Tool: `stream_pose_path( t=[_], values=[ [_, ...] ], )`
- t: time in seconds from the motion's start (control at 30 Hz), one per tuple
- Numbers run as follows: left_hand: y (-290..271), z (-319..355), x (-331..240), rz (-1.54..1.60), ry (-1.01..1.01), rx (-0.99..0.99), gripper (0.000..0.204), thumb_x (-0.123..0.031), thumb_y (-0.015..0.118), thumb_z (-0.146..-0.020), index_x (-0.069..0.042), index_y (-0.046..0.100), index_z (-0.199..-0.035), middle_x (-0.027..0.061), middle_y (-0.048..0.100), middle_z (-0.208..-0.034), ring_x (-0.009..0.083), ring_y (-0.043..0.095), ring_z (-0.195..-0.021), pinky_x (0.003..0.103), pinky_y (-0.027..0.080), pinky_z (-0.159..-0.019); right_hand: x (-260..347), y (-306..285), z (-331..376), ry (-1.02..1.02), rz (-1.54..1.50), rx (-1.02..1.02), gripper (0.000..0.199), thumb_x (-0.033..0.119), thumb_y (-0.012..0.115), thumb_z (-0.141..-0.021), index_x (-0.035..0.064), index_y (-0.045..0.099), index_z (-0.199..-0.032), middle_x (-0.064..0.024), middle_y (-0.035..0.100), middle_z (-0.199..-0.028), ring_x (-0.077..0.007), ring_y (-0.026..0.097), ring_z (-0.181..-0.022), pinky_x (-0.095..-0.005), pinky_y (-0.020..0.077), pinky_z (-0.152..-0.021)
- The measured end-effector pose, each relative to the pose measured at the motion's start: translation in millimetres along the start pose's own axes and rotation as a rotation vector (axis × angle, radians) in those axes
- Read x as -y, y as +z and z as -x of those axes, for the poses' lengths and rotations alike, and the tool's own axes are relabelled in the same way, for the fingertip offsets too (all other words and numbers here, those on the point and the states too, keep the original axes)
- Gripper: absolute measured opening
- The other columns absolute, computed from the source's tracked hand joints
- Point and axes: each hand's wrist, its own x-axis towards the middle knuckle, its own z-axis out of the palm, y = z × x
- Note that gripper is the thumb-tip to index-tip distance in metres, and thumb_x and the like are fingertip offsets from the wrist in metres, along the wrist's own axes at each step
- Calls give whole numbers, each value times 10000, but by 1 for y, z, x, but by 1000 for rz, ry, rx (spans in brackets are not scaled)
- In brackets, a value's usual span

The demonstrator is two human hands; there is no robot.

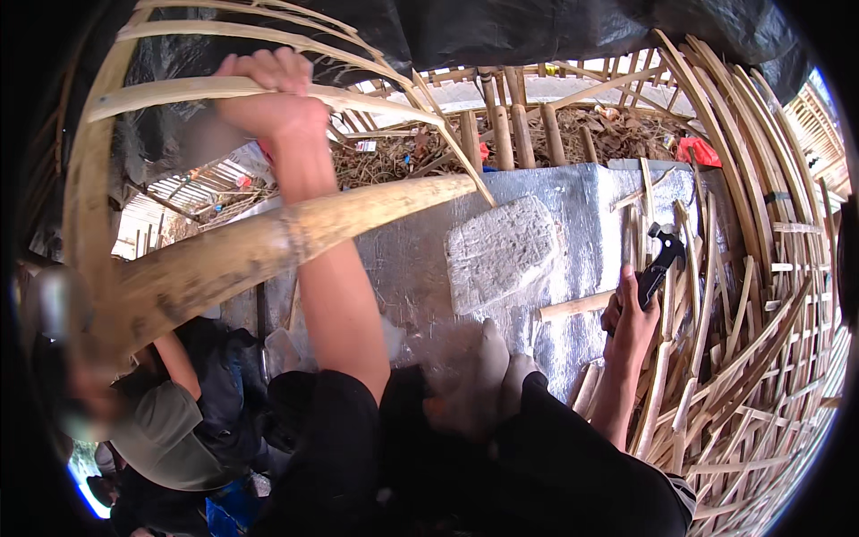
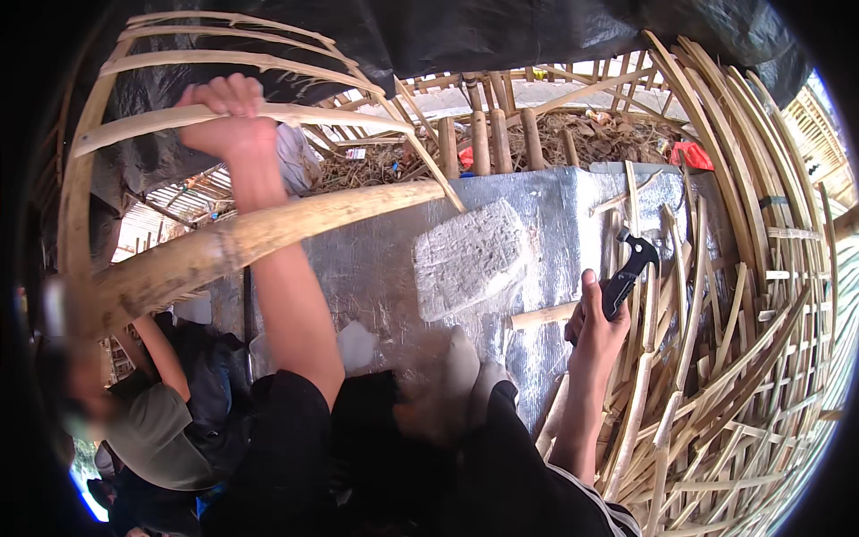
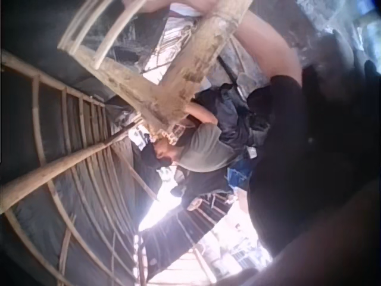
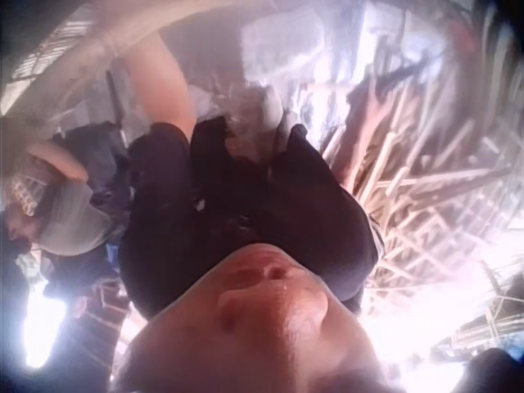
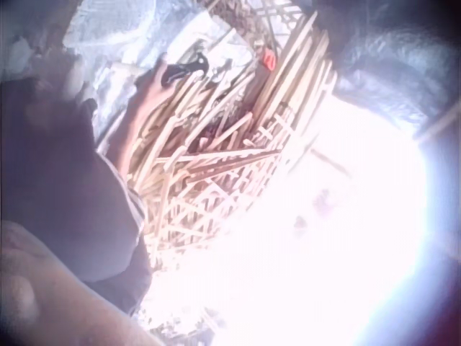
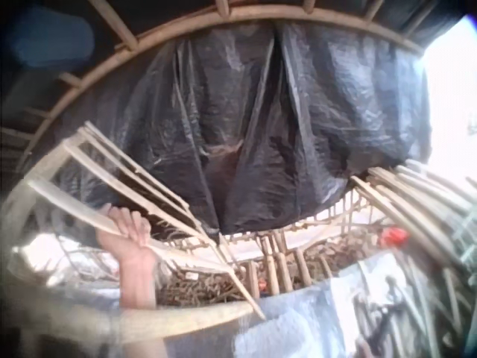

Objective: The person assembles a bamboo lattice structure by hand using a hammer to secure joints and lifting the assembly to check the configuration.

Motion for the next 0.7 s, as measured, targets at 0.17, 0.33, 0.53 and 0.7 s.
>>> stream_pose_path(
  t=[0.17,0.33,0.53,0.7],
  values=[
    [-30,-32,-47,205,155,266,416,-335,369,-821,-164,354,-442,28,298,-395,185,268,-347,347,332,-466,-9,-3,3,76,46,-41,318,316,743,-919,134,526,-774,94,371,-546,-21,311,-439,-223,237,-423],
    [-47,29,26,428,161,172,529,-379,317,-929,-156,449,-468,25,390,-382,171,344,-310,294,342,-387,15,17,19,-128,43,-135,355,357,748,-907,138,515,-754,65,405,-590,-29,344,-481,-213,262,-447],
    [-25,151,106,676,-143,-79,529,-325,349,-939,-143,479,-459,27,438,-384,156,399,-301,274,382,-384,22,25,34,-328,261,82,256,250,782,-886,39,649,-829,-33,624,-691,-82,544,-563,-199,429,-521],
    [-14,212,158,851,-289,-253,544,-325,343,-963,-154,473,-463,18,434,-383,151,415,-297,301,421,-393,-20,47,25,-718,840,352,385,236,845,-784,49,709,-1091,-102,730,-1079,-252,686,-931,-356,498,-908]
  ],
)
